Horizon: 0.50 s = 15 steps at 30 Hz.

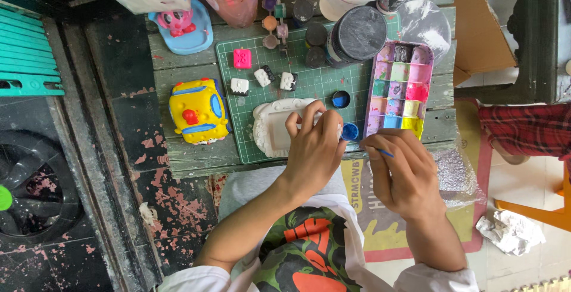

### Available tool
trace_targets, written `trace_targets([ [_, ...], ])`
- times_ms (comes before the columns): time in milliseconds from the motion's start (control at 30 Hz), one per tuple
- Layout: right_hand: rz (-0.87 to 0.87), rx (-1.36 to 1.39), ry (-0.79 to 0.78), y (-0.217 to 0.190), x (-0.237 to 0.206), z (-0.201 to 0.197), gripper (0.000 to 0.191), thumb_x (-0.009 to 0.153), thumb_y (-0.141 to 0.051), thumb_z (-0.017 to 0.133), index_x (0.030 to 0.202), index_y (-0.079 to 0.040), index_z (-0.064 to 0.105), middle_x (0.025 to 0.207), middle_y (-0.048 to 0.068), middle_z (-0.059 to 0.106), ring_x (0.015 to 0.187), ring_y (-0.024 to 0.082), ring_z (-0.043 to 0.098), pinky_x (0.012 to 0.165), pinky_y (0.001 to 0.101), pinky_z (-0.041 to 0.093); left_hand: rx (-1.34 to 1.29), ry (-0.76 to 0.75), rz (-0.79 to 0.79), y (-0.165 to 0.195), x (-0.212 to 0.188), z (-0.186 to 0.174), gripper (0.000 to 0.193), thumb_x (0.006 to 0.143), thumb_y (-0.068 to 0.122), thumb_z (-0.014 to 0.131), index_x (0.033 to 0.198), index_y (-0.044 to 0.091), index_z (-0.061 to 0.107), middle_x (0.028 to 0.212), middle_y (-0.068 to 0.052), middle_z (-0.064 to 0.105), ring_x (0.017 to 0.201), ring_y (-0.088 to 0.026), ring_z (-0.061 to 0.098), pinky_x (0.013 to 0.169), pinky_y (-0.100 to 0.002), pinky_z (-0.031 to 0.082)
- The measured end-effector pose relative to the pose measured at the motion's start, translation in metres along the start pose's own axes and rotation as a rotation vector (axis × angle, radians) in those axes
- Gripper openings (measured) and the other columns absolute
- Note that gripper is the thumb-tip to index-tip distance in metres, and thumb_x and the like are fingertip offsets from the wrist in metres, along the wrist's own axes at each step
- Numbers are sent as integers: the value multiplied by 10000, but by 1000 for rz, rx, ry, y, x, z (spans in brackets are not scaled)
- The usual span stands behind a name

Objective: The person sits at a cluttered workbench and paints small white plaster figurines with a brush. They open a jar of blue paint, dip the brush, and apply blue paint to the base and edges of a white plaster figurine, holding it in one hand while painting with the other.

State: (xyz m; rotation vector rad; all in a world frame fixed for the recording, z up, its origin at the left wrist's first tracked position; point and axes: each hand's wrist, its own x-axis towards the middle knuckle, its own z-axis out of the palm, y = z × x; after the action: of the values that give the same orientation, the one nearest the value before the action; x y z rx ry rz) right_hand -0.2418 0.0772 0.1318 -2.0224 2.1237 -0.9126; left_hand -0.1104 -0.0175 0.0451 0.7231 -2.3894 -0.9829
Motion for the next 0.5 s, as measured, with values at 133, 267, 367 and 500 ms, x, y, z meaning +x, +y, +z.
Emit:
trace_targets([
  [133, 0, -85, 20, 0, 0, 0, 115, 945, 123, 644, 1035, 54, 627, 984, 139, 695, 911, 336, 680, 785, 434, 536, -1, -3, -2, 0, 0, 1, 396, 816, 78, 792, 1099, 31, 518, 1004, -58, 644, 1267, -295, 480, 980, -516, 244],
  [267, -34, -21, -13, 0, -1, 0, 144, 913, 101, 651, 1045, 45, 632, 1000, 137, 700, 925, 326, 688, 806, 425, 553, 4, -6, -6, 0, -1, 1, 389, 823, 74, 787, 1102, 31, 519, 1002, -48, 651, 1262, -287, 482, 988, -512, 242],
  [367, -24, -89, 3, 1, -1, 0, 137, 928, 111, 660, 1050, 51, 638, 999, 137, 695, 928, 335, 683, 801, 434, 539, -8, 11, -18, -1, 0, 3, 385, 836, 89, 795, 1100, 35, 520, 1014, -40, 646, 1256, -278, 484, 989, -511, 245],
  [500, -13, -81, -46, 1, -2, 0, 152, 893, 87, 688, 1034, 49, 649, 979, 140, 696, 889, 332, 667, 786, 448, 529, 14, 15, 5, -1, 0, 2, 386, 816, 81, 796, 1093, 34, 530, 1023, -43, 638, 1252, -292, 480, 984, -512, 248],
])
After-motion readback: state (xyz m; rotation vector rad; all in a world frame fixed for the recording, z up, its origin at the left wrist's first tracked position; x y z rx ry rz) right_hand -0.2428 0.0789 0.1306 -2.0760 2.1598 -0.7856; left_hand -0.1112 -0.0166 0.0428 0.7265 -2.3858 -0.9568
